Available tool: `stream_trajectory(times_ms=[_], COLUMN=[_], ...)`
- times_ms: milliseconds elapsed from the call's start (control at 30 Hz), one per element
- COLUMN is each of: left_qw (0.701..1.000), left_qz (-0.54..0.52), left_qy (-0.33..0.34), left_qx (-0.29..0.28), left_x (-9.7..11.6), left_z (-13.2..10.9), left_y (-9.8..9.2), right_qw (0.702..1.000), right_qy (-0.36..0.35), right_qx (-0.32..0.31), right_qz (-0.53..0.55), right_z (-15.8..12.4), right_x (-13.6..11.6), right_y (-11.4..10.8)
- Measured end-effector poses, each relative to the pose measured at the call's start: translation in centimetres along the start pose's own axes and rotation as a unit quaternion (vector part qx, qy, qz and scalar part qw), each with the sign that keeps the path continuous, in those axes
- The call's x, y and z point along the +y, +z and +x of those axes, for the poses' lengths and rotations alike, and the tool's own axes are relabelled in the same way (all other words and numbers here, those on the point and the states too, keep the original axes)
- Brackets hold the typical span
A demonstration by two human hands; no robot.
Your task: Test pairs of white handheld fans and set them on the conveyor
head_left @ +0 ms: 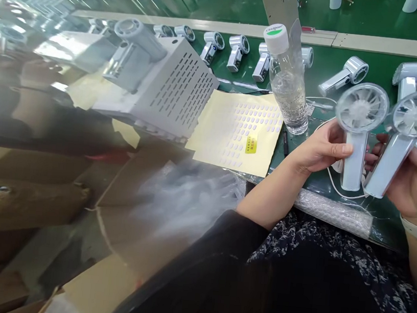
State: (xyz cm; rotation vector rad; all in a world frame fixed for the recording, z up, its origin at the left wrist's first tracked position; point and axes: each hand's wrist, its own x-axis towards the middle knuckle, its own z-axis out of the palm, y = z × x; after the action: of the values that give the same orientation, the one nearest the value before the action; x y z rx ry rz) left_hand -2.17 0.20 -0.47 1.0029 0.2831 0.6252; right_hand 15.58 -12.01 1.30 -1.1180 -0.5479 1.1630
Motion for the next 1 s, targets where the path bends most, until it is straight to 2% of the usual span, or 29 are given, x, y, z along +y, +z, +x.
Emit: stream_trajectory(times_ms=[100,233,367,467,633,833,900,1000], left_qw=[1.000,0.999,0.996,0.995,0.996,0.995,0.994,0.977], left_qz=[0.008,0.001,-0.041,-0.052,-0.002,0.047,0.068,0.172], left_qy=[-0.014,-0.032,-0.025,-0.025,-0.021,0.012,0.033,0.117], left_qx=[0.021,0.041,0.076,0.087,0.088,0.084,0.073,0.055], left_x=[-0.4,-1.1,-1.5,-1.4,-1.5,-2.0,-1.9,-1.3], left_z=[0.5,1.2,1.7,1.6,1.3,1.7,1.6,1.0], left_y=[-0.1,-0.6,-0.7,-0.6,-0.6,-1.3,-1.2,-0.4], right_qw=[0.998,0.998,0.999,1.000,0.994,0.989,0.988,0.971], right_qy=[0.062,0.057,0.018,-0.025,-0.103,-0.144,-0.154,-0.211], right_qx=[0.002,0.002,-0.029,-0.016,0.021,0.033,0.027,0.029], right_qz=[0.012,0.007,-0.015,0.005,0.010,0.003,-0.015,-0.113], right_z=[0.4,0.9,1.4,1.6,1.2,1.1,1.1,0.9], right_x=[-0.3,-0.2,0.3,0.3,-0.4,-0.6,-0.5,-0.5], right_y=[0.1,-0.1,-0.7,-1.0,-1.2,-1.0,-1.3,-2.0])
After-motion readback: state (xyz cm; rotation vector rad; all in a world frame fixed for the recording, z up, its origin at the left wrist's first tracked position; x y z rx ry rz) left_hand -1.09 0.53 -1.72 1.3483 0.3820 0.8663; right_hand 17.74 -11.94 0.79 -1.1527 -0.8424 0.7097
